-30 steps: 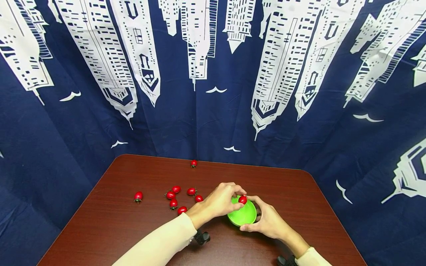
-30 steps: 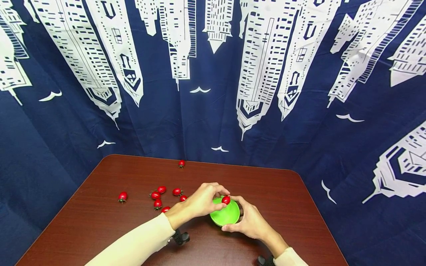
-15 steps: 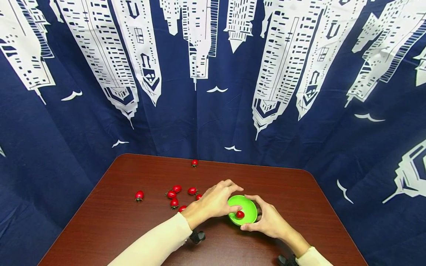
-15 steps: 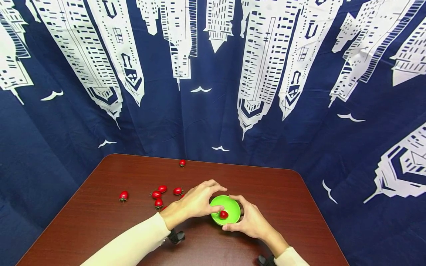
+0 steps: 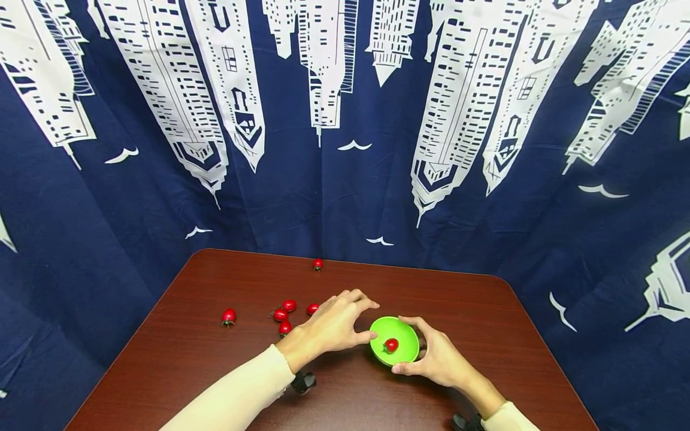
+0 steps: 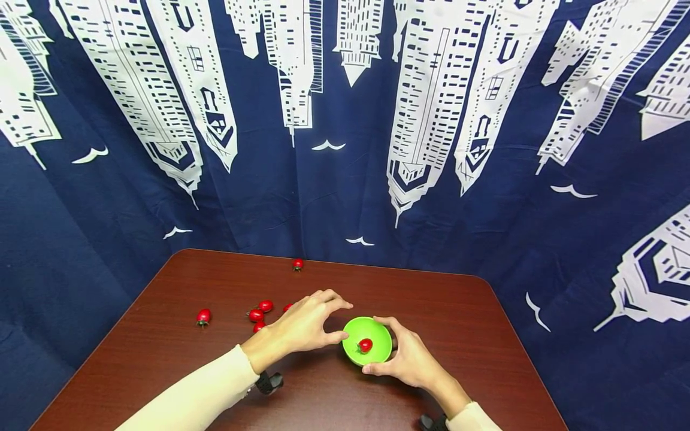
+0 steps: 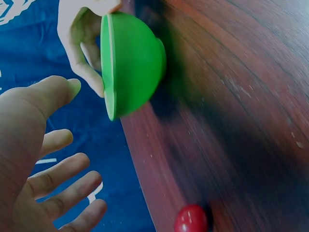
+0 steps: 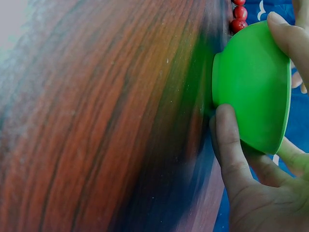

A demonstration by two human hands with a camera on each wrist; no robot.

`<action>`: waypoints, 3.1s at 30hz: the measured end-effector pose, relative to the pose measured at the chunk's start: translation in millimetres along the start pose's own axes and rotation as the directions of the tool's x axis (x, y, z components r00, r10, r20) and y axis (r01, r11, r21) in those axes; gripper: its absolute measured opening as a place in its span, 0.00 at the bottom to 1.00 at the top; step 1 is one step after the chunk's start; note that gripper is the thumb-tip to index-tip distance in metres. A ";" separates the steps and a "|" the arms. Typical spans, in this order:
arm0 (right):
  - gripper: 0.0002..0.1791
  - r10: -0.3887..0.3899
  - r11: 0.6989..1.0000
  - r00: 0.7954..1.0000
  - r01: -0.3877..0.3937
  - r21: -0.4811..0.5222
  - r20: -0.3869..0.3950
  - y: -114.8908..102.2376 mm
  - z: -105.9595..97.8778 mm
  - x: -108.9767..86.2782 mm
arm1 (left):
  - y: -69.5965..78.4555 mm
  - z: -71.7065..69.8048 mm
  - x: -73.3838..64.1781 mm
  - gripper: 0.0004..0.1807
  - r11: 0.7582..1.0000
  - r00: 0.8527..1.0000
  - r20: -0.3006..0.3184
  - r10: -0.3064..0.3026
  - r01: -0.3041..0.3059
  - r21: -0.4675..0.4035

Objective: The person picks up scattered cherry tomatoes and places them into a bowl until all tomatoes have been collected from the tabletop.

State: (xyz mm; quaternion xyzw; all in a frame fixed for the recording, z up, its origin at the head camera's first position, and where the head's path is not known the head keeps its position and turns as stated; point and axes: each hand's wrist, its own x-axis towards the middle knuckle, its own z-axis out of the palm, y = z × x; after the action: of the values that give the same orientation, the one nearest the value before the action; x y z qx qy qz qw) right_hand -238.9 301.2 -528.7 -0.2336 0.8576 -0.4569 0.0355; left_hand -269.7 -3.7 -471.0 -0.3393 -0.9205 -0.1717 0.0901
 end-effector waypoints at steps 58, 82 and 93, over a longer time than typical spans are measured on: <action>0.59 0.009 1.000 1.000 -0.009 0.005 0.007 -2.7 0.0 0.7 | -97.8 -18.2 -16.4 0.15 0.996 0.967 0.239 -0.091 0.084 0.039; 0.59 0.020 1.000 1.000 -0.020 -0.007 0.008 -1.0 -0.8 1.5 | -91.8 -28.9 -12.9 0.11 0.988 0.979 0.142 -0.147 0.153 -0.035; 0.58 0.009 1.000 1.000 -0.009 -0.015 0.006 -1.2 -1.2 1.0 | -66.5 -43.1 -7.9 0.10 0.974 0.983 0.082 -0.166 0.176 -0.144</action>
State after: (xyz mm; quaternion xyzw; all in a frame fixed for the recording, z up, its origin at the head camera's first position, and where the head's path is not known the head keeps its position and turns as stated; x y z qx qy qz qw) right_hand -239.7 301.1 -526.8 -0.2313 0.8619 -0.4497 0.0383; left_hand -305.2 -72.0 -450.3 -0.2704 -0.9333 -0.2358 0.0173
